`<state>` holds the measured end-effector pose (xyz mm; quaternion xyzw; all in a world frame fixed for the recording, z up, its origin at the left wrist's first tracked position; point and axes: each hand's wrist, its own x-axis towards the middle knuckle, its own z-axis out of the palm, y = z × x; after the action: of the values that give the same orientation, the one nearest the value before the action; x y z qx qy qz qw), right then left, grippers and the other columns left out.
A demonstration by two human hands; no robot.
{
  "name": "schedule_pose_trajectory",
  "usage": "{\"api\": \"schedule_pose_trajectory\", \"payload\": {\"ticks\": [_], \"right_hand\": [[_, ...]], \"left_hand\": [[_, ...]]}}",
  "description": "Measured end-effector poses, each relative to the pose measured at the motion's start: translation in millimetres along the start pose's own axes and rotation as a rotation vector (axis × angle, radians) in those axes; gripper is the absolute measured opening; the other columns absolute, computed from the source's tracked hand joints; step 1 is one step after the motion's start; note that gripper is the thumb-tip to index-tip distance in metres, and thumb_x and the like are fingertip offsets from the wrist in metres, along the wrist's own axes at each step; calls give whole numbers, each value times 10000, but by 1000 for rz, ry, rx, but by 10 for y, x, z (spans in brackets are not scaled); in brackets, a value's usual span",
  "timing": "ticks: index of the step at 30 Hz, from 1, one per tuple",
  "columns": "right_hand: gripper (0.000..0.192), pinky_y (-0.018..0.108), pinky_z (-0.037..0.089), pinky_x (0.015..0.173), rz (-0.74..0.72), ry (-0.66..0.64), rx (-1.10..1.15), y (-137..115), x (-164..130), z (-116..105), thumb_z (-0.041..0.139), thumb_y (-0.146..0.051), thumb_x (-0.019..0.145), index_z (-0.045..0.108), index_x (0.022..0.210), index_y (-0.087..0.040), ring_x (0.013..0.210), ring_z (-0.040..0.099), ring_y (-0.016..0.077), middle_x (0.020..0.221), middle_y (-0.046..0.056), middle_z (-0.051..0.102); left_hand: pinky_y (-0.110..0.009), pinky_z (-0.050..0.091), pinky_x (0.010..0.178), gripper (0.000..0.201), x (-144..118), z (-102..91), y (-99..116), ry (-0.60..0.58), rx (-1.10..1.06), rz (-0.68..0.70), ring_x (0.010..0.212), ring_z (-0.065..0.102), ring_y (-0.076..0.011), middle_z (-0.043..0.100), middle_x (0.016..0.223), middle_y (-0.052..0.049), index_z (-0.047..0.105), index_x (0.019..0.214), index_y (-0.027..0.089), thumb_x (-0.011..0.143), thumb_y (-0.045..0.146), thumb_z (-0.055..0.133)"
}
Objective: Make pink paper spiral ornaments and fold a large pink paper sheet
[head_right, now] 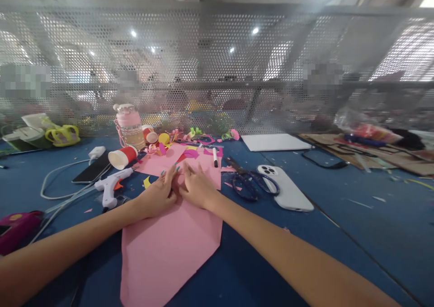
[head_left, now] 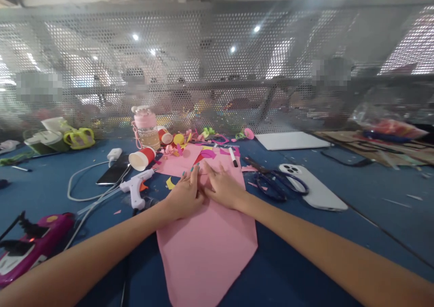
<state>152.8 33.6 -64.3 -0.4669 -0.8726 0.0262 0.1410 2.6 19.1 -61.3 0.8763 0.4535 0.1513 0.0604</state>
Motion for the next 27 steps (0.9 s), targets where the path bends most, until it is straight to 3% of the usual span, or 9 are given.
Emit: {"api": "schedule_pose_trajectory", "payload": {"ticks": [4, 12, 17, 22, 27], "right_hand": [[688, 473, 226, 1035, 63, 40, 71, 19, -49, 23, 388, -261, 760, 178, 1329, 63, 1269, 278, 284, 1301, 243, 395], [640, 453, 274, 1023, 21, 114, 198, 59, -49, 101, 393, -259, 762, 224, 1336, -31, 1260, 308, 259, 1347, 205, 347], [679, 475, 245, 1034, -72, 73, 213, 178, -85, 91, 427, -295, 760, 185, 1352, -68, 1270, 286, 260, 1371, 189, 314], [691, 457, 295, 1013, -82, 39, 216, 228, -121, 45, 426, -308, 772, 149, 1367, -93, 1281, 261, 259, 1356, 166, 352], [736, 485, 305, 990, -83, 43, 135, 171, -133, 8, 427, -299, 779, 59, 1383, -96, 1251, 319, 276, 1307, 177, 417]], "left_hand": [[-442, 220, 1040, 676, 13, 37, -22, 29, 14, 26, 1236, 349, -269, 333, 1329, -268, 138, 1309, -49, 698, 147, 351], [-453, 211, 1042, 687, 1, 59, -45, 57, -24, 56, 1252, 322, -259, 355, 1325, -248, 138, 1322, -25, 697, 140, 369], [-464, 229, 1028, 687, -8, 9, -12, 37, -23, 44, 1231, 352, -280, 411, 1282, -251, 131, 1327, -33, 708, 147, 369], [-462, 345, 949, 691, -17, -53, 14, 31, -35, 54, 1180, 421, -279, 486, 1222, -215, 139, 1338, 23, 701, 144, 378], [-453, 279, 1000, 669, -8, -33, 6, 27, 13, 54, 1080, 518, -241, 563, 1128, -186, 143, 1335, 12, 718, 148, 362]]}}
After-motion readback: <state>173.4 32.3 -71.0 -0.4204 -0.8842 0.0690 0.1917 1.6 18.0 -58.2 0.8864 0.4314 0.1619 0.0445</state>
